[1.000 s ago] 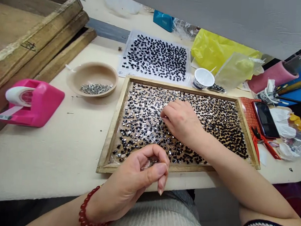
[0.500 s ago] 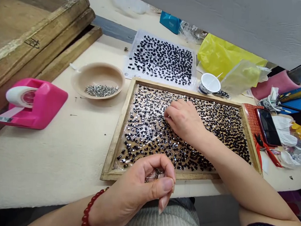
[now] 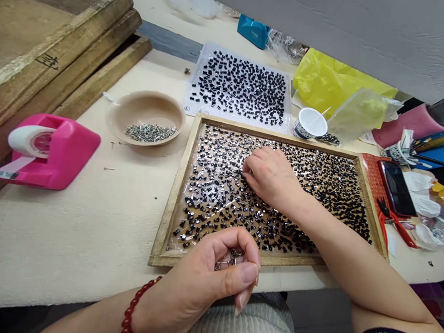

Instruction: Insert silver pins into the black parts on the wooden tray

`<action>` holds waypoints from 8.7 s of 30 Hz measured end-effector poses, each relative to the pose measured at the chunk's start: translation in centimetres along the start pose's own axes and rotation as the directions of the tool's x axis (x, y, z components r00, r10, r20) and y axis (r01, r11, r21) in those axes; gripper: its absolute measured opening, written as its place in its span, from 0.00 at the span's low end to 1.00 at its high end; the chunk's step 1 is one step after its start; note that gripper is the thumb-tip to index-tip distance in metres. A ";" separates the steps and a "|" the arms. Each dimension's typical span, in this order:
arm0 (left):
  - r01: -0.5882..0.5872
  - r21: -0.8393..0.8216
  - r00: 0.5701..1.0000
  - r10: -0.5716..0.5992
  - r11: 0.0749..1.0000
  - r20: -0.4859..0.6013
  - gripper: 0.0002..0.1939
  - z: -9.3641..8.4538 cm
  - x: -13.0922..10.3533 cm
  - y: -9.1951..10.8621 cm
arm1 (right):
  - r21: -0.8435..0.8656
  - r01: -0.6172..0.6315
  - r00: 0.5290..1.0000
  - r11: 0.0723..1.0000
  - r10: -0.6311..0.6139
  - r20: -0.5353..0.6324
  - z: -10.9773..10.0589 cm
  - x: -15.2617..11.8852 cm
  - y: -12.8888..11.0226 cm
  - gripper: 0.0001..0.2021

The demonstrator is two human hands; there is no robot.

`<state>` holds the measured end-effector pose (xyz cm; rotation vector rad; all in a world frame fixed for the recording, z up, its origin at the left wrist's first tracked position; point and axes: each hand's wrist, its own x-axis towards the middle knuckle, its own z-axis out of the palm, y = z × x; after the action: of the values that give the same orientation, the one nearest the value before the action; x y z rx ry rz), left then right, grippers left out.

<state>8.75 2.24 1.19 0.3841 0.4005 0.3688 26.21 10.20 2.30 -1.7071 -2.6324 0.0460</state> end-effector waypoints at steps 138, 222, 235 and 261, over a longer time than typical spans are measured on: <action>-0.111 -0.036 0.991 0.108 0.993 -0.077 0.17 0.6 -0.1 -0.4 | -0.001 -0.040 0.999 0.999 0.040 0.004 -0.3 -1.4 -0.8 0.05; 0.178 0.301 0.976 -0.207 0.937 0.067 0.18 1.0 0.6 -1.1 | 0.440 -0.020 0.712 0.898 0.321 -0.624 2.8 -12.7 -1.7 0.11; 0.231 0.313 0.965 -0.259 0.921 0.051 0.15 -0.1 -0.2 3.2 | 0.365 -0.166 0.690 0.916 0.372 -0.621 2.5 -11.8 -2.0 0.12; -0.037 0.084 0.999 0.036 0.996 0.017 0.09 2.1 2.1 2.8 | 0.425 -0.128 0.726 0.896 0.377 -0.576 2.4 -12.0 -1.7 0.12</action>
<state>10.76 4.95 3.50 0.4772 0.3957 0.3855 29.52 -1.52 0.10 -1.5696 -1.7458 -0.0547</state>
